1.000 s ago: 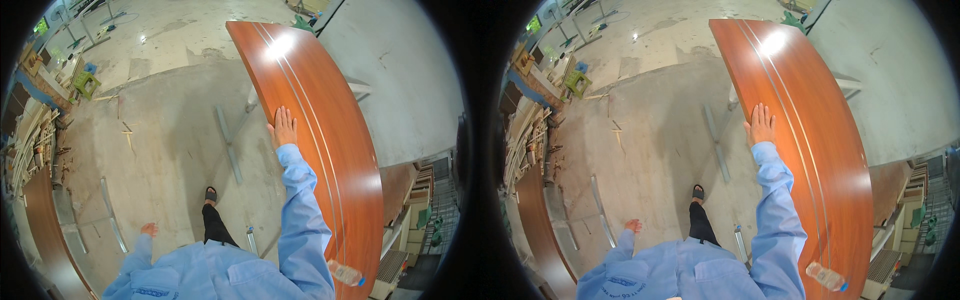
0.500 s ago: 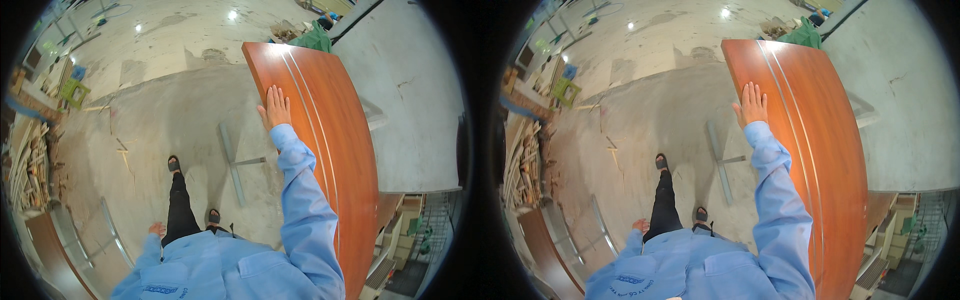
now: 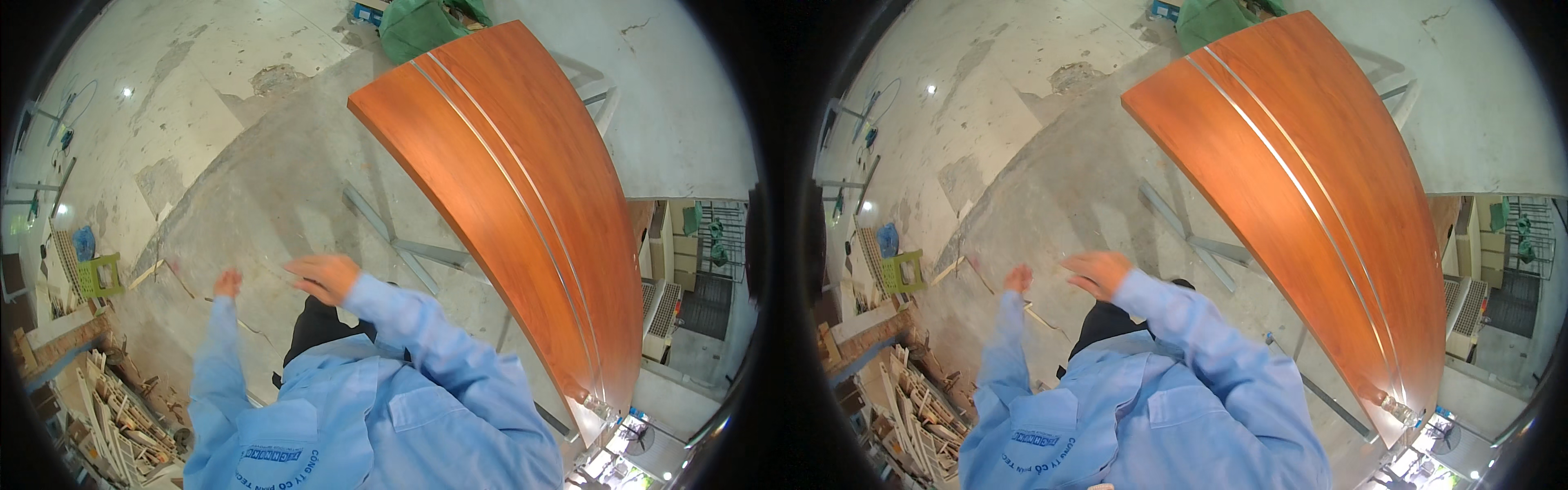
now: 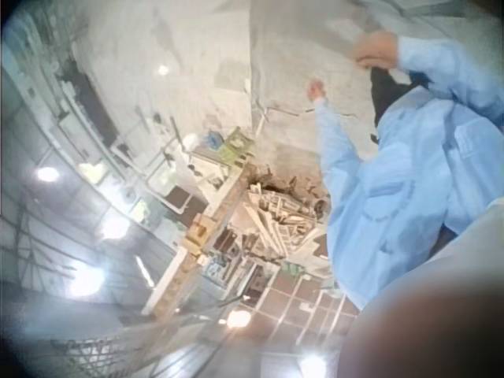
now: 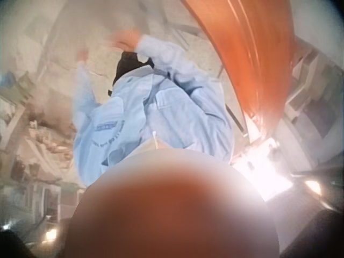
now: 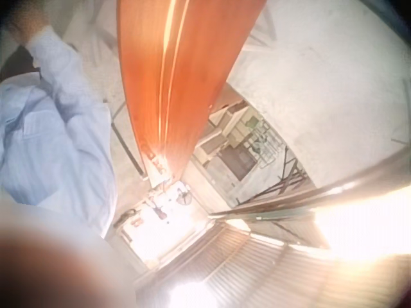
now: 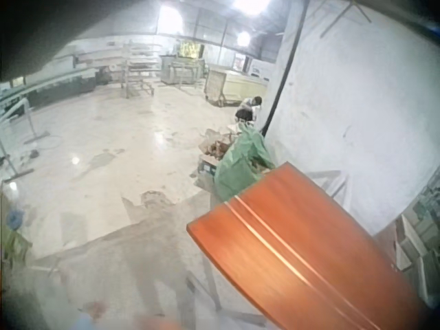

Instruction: The person scrapes a wooden table surface with a small metal tool and wipes it with a black cloth. They then walk to a second table and wipe its surface with the cloth.

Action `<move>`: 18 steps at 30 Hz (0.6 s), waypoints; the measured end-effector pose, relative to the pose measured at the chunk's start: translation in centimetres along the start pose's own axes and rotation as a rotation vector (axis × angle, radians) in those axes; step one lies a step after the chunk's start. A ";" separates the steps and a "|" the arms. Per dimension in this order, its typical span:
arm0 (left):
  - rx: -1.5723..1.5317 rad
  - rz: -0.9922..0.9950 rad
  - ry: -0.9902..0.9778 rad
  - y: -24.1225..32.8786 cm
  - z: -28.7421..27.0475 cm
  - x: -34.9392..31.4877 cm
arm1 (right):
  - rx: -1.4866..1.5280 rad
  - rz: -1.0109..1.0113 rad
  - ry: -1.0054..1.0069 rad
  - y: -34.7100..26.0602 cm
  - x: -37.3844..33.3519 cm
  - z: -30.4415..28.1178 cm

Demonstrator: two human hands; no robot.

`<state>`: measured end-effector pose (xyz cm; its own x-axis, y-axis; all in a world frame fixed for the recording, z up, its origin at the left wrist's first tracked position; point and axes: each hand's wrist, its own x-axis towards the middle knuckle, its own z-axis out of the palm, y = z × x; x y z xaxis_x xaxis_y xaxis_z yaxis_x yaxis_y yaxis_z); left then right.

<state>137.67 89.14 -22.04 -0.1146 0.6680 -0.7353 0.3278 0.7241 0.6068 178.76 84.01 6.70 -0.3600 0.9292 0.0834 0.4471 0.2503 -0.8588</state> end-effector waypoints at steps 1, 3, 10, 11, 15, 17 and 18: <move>0.009 0.093 -0.035 6.2 -0.3 0.7 | 0.001 0.025 0.121 -0.5 -2.4 -1.5; 0.041 0.374 -0.107 18.1 1.8 0.2 | 0.021 0.128 0.334 -1.0 -6.7 -6.1; 0.018 0.745 -0.591 44.9 20.2 -6.5 | -0.950 0.735 0.877 4.0 -13.2 -20.3; 0.041 0.721 -0.645 45.9 22.6 -7.3 | -0.974 0.853 0.811 5.0 -13.2 -20.9; 0.128 0.573 -0.866 48.6 26.8 -8.8 | -0.979 0.971 0.777 8.1 -10.9 -21.6; 0.148 0.513 -0.886 49.2 26.8 -9.2 | -0.950 1.007 0.779 8.8 -8.6 -22.1; 0.171 0.461 -0.863 49.4 26.7 -9.3 | -0.960 1.011 0.777 9.0 -7.3 -22.5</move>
<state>179.95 114.14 6.75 0.7576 0.4750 -0.4476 0.3076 0.3451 0.8867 203.84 85.60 9.73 0.7427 0.6432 0.1863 0.6670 -0.7352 -0.1210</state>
